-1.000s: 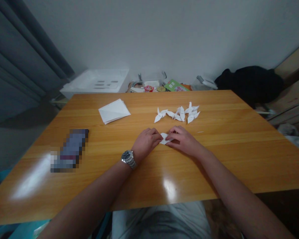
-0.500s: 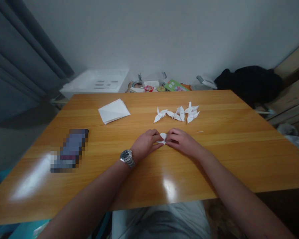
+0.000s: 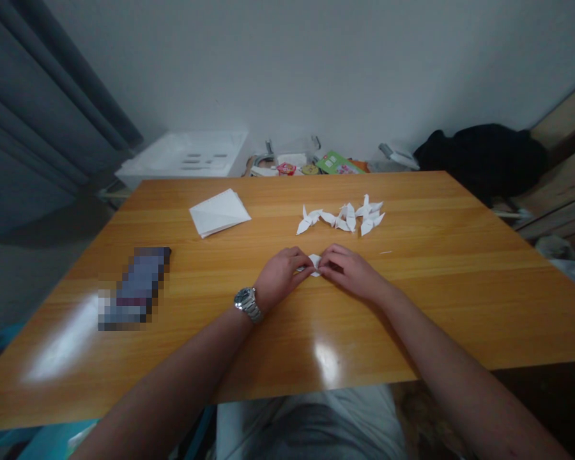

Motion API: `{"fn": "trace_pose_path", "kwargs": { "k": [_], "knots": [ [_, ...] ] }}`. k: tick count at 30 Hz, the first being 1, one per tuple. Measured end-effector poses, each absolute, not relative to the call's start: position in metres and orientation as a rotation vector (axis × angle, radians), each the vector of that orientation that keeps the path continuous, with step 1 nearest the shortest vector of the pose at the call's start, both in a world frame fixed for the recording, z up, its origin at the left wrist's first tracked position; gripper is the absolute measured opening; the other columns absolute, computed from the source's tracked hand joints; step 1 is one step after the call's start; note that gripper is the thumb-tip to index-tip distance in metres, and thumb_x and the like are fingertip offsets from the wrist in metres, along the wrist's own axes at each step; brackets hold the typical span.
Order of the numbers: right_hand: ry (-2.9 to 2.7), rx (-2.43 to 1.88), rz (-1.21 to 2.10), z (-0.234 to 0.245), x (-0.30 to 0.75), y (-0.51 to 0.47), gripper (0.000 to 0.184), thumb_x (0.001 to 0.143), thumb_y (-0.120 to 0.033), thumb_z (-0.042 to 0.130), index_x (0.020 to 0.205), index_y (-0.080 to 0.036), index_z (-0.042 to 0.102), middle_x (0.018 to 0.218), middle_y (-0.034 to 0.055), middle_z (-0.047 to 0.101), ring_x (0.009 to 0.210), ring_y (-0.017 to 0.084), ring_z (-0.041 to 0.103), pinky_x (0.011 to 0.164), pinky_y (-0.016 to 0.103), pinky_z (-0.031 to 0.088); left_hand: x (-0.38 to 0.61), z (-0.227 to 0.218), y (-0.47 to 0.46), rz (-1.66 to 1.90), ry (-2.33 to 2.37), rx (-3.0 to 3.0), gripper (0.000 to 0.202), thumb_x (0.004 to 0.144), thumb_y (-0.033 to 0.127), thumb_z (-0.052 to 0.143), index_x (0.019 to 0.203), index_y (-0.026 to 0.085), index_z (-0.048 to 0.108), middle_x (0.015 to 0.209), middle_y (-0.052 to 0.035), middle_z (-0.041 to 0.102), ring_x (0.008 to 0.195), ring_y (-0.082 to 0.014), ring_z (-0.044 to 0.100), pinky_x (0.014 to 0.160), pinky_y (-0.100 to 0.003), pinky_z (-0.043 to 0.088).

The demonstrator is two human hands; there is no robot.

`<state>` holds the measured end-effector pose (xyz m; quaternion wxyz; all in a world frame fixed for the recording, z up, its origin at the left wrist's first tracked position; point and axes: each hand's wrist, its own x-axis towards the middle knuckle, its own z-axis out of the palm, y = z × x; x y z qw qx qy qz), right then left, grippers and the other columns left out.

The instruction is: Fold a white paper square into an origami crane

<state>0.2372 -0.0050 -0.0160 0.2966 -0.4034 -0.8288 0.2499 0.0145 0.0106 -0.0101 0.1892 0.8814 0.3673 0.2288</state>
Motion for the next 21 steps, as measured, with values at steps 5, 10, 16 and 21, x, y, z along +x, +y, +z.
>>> {"fn": "trace_pose_path", "kwargs": {
  "k": [5, 10, 16, 21],
  "knots": [
    [-2.126, -1.178, 0.688, -0.021, 0.235, -0.002, 0.010, 0.093, -0.024, 0.061, 0.087, -0.019, 0.067, 0.095, 0.0054, 0.059, 0.087, 0.018, 0.059, 0.080, 0.032, 0.049, 0.020, -0.013, 0.009, 0.676, 1.121, 2.439, 0.016, 0.096, 0.028, 0.059, 0.088, 0.018, 0.067, 0.093, -0.0058, 0.064, 0.088, -0.0189, 0.060, 0.081, -0.031, 0.049],
    [-2.053, -1.237, 0.665, -0.025, 0.232, 0.000, 0.004, 0.089, -0.021, 0.065, 0.089, -0.019, 0.069, 0.092, 0.0039, 0.059, 0.083, 0.017, 0.058, 0.075, 0.030, 0.047, 0.022, -0.018, 0.009, 0.722, 1.155, 2.331, 0.009, 0.094, 0.026, 0.059, 0.092, 0.019, 0.065, 0.097, -0.0053, 0.061, 0.086, -0.0171, 0.062, 0.080, -0.030, 0.052],
    [-2.031, -1.287, 0.655, -0.027, 0.230, 0.003, 0.006, 0.087, -0.016, 0.065, 0.089, -0.020, 0.070, 0.090, 0.0036, 0.058, 0.082, 0.017, 0.058, 0.074, 0.030, 0.046, 0.024, -0.023, 0.012, 0.746, 1.185, 2.287, 0.005, 0.092, 0.024, 0.061, 0.091, 0.020, 0.063, 0.096, -0.0040, 0.060, 0.085, -0.0171, 0.062, 0.078, -0.029, 0.052],
    [-2.048, -1.321, 0.648, -0.028, 0.229, 0.004, 0.005, 0.087, -0.016, 0.066, 0.089, -0.019, 0.069, 0.092, 0.0039, 0.057, 0.084, 0.018, 0.058, 0.076, 0.030, 0.047, 0.024, -0.023, 0.012, 0.757, 1.178, 2.276, 0.004, 0.092, 0.024, 0.062, 0.092, 0.020, 0.063, 0.095, -0.0037, 0.059, 0.086, -0.0169, 0.061, 0.078, -0.029, 0.052]
  ]
}}
